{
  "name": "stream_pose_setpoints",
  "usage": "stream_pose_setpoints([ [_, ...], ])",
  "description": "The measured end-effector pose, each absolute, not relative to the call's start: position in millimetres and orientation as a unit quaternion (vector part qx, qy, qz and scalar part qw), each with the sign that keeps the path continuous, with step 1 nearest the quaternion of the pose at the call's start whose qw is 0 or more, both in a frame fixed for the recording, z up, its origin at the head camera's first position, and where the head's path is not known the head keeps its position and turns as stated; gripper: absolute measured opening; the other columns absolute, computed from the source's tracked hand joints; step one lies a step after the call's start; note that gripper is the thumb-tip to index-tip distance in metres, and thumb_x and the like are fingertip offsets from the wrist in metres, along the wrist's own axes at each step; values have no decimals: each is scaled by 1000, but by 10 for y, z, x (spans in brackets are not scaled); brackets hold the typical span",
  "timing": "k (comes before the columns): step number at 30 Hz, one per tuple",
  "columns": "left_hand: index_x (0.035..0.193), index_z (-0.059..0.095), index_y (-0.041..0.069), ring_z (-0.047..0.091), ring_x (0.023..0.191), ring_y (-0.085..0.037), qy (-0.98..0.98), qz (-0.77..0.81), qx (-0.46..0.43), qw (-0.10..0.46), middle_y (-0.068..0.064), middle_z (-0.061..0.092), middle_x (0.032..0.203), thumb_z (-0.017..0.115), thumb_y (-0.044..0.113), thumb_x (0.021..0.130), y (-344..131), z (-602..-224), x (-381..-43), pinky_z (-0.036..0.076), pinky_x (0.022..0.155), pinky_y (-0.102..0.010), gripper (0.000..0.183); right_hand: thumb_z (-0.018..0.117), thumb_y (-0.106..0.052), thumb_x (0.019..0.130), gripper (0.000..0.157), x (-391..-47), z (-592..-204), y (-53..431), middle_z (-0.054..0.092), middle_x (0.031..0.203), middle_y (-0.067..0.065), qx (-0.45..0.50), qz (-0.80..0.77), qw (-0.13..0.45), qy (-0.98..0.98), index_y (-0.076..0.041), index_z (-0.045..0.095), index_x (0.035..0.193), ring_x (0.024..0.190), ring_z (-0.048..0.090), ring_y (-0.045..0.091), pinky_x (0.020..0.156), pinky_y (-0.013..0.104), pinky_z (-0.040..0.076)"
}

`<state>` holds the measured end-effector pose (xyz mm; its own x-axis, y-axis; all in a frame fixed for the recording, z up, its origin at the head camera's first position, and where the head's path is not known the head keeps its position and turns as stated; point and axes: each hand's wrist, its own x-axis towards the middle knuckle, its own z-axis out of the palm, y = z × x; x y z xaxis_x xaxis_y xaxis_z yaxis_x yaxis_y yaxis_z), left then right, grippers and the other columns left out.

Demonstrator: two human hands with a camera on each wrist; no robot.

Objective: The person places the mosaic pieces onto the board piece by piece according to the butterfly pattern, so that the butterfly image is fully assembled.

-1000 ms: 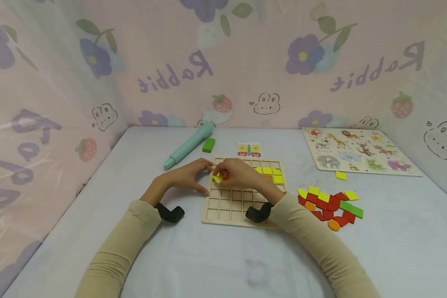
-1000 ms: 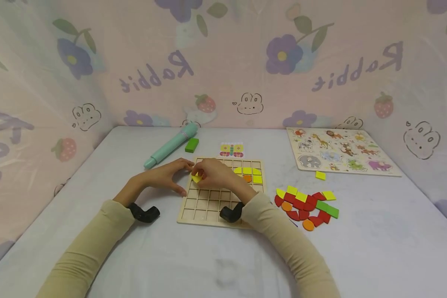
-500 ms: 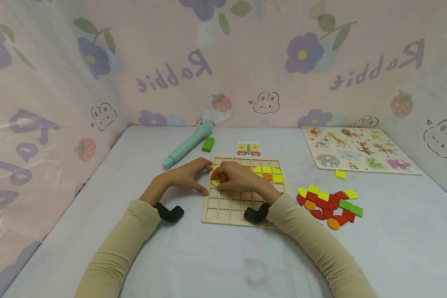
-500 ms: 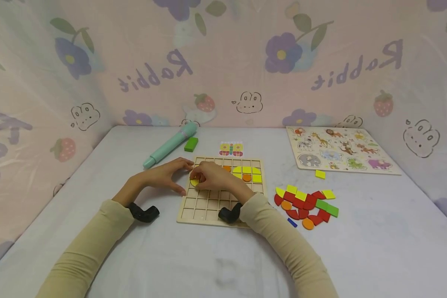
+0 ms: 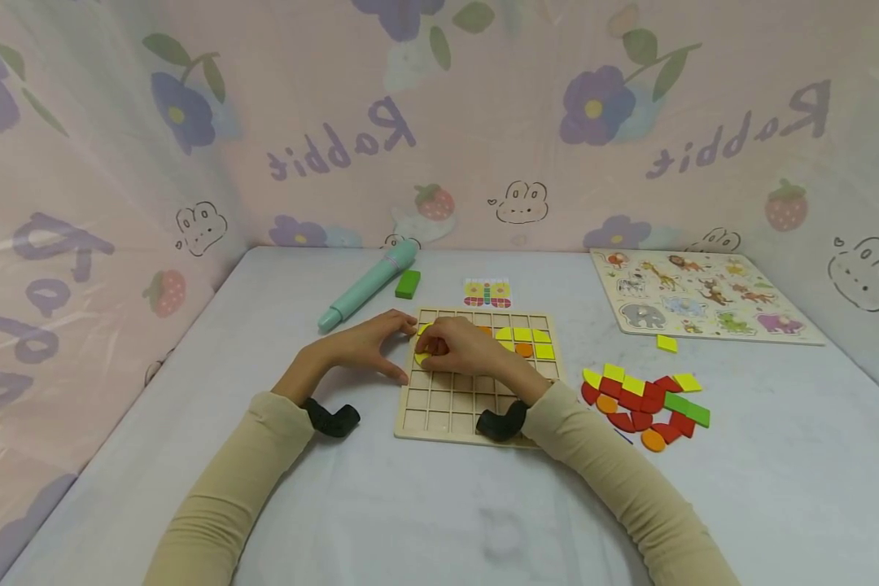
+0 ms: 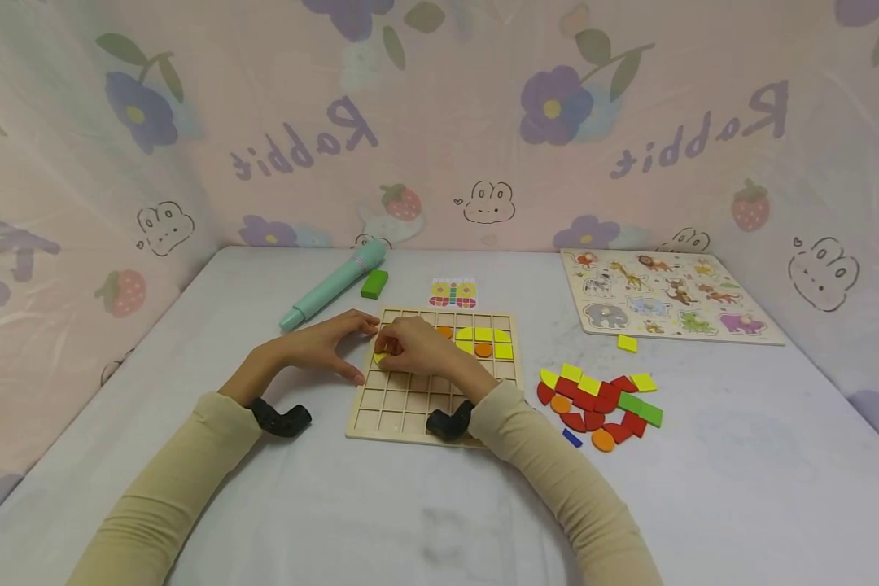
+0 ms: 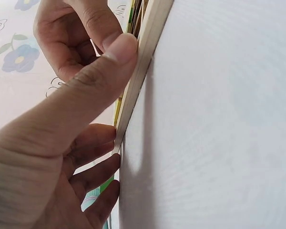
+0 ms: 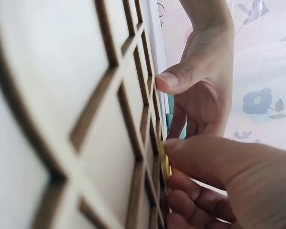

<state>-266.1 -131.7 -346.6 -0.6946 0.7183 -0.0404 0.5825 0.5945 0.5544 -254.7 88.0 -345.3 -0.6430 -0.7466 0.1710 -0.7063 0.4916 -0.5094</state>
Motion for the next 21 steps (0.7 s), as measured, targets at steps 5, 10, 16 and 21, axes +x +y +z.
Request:
stream_pose_setpoints([
  [5,126,48,3,28,135,-25,882,260,371,130,-10,37,142,81,39,69,-1322,-3463,-2662,22,113,-41,75,70,-14,81,15,-2551,-3458,881,60,81,1,-416,-281,29,864,-6,68,94,72,52,10,65,21,46],
  [10,126,48,3,28,135,-26,882,260,372,128,-11,38,141,81,39,69,-1326,-3458,-2657,23,112,-41,75,70,-15,81,16,-2564,-3436,886,60,80,-1,-411,-278,31,867,-6,68,94,72,53,9,65,20,46],
  [16,127,47,3,29,134,-25,885,255,367,132,-10,38,141,81,41,69,-1316,-3453,-2656,23,112,-41,77,70,-15,83,18,-2563,-3265,1009,63,84,1,-397,-293,16,869,-4,68,98,74,56,11,67,23,48],
  [21,129,47,4,28,135,-24,891,242,359,133,-9,36,143,80,41,70,-1316,-3457,-2659,22,113,-40,78,70,-12,83,18,-2519,-3090,1331,65,85,1,-398,-297,-24,868,-4,68,98,74,56,12,64,25,50],
])
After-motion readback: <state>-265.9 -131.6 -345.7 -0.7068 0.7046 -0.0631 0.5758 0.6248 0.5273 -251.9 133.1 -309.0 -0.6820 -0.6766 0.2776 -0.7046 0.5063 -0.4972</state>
